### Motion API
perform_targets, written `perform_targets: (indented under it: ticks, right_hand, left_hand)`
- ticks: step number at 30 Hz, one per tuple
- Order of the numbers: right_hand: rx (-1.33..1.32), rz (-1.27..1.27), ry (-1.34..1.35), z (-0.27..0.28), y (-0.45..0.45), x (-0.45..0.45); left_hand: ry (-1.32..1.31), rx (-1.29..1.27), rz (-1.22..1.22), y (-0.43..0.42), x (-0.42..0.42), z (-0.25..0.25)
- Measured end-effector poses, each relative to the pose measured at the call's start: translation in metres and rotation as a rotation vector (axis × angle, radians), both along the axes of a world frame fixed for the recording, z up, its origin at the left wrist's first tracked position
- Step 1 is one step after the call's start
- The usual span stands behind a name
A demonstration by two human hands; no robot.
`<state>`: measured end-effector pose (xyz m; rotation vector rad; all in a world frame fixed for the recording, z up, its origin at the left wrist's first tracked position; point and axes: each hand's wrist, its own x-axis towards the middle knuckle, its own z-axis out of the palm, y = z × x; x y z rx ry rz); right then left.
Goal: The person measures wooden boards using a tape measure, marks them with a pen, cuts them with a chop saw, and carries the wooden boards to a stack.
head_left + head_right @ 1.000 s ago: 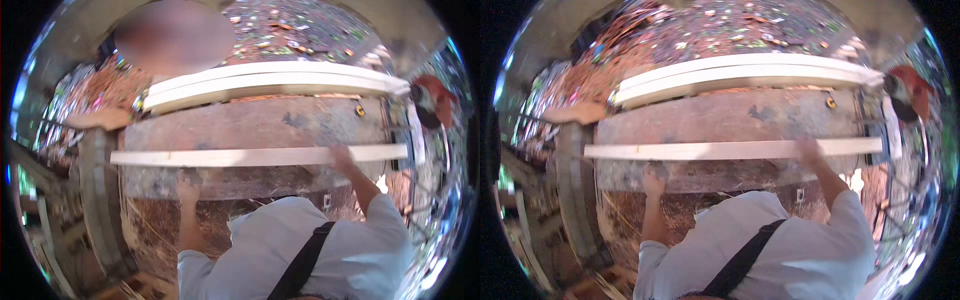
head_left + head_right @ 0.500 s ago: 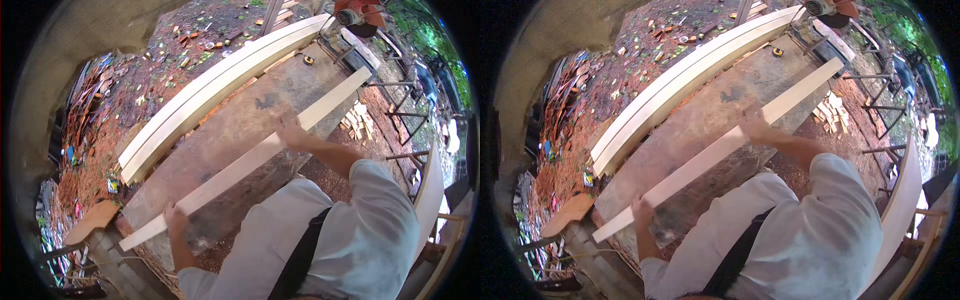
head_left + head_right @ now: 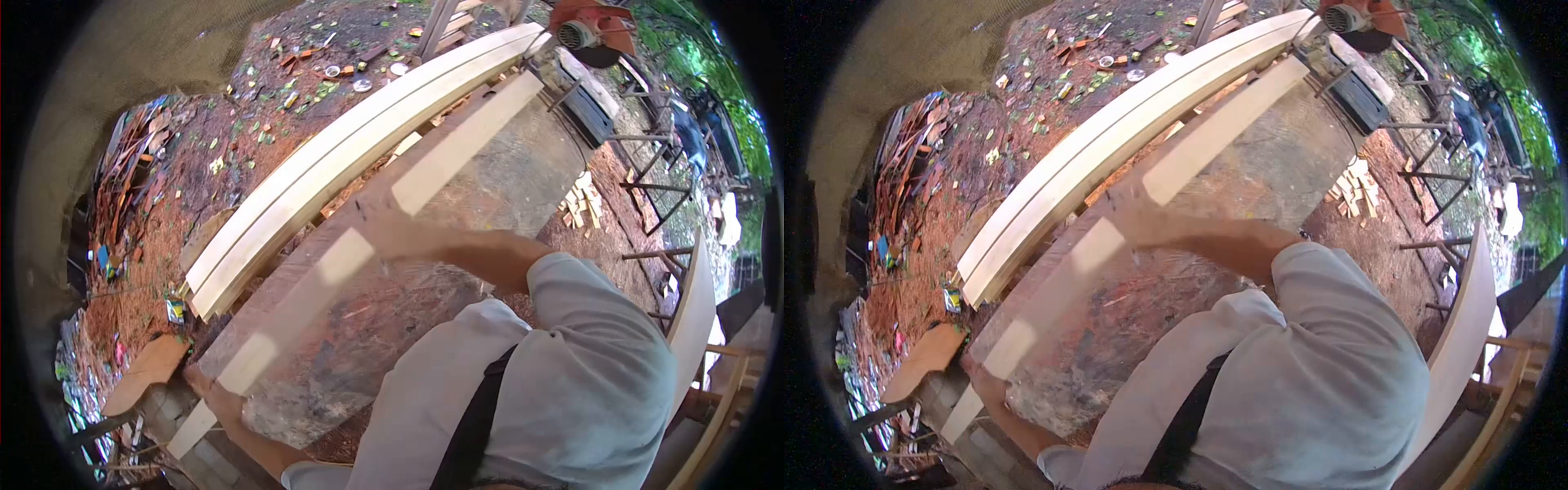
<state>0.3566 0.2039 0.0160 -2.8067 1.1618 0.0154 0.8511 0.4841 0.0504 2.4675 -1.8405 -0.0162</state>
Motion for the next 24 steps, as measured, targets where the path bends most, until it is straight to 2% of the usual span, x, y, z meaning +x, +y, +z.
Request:
perform_targets:
  ticks: [2, 3, 5, 7, 9, 10, 12, 13, 14, 15, 17, 18, 19, 24]
  right_hand:
    - [0.17, 0.002, 0.247, 0.028, -0.053, -0.004]
    - [0.106, -0.007, 0.204, 0.014, -0.078, -0.012]
    - [0.025, -0.048, 0.132, -0.006, -0.126, -0.039]
    - [0.014, -0.087, 0.106, -0.009, -0.173, -0.071]
    - [0.025, -0.182, 0.122, -0.005, -0.212, -0.101]
    - [0.024, -0.19, 0.116, -0.02, -0.224, -0.118]
    - [-0.152, -0.46, -0.273, -0.063, -0.243, -0.152]
    - [-0.125, -0.485, -0.393, -0.064, -0.233, -0.162]
    - [-0.097, -0.503, -0.509, -0.065, -0.212, -0.169]
    - [-0.092, -0.572, -0.468, -0.082, -0.194, -0.174]
    - [-0.078, -0.61, -0.387, -0.139, -0.153, -0.178]
    - [-0.066, -0.602, -0.342, -0.159, -0.127, -0.18]
    - [-0.093, -0.595, -0.404, -0.169, -0.106, -0.179]
    - [-0.093, -0.691, -0.519, -0.17, -0.103, -0.182]
  left_hand:
    - [0.02, 0.063, -0.076, -0.033, -0.017, 0.01]
    - [0.104, 0.092, -0.115, -0.052, -0.024, 0.012]
    - [-0.005, -0.017, 0.023, -0.082, -0.033, -0.016]
    - [0.018, -0.07, -0.137, -0.134, -0.056, -0.022]
    - [0.18, 0.077, -0.065, -0.194, -0.102, -0.01]
    - [0.212, 0.069, -0.091, -0.219, -0.11, -0.022]
    - [0.178, 0.017, -0.183, -0.27, -0.137, -0.046]
    - [0.115, -0.025, -0.243, -0.295, -0.155, -0.052]
    - [0.204, -0.053, -0.323, -0.319, -0.16, -0.061]
    - [0.293, -0.087, -0.389, -0.339, -0.165, -0.068]
    - [0.232, -0.149, -0.432, -0.38, -0.187, -0.076]
    - [0.255, -0.101, -0.402, -0.399, -0.199, -0.078]
    - [0.283, -0.05, -0.382, -0.419, -0.209, -0.081]
    - [0.303, -0.133, -0.5, -0.495, -0.249, -0.088]
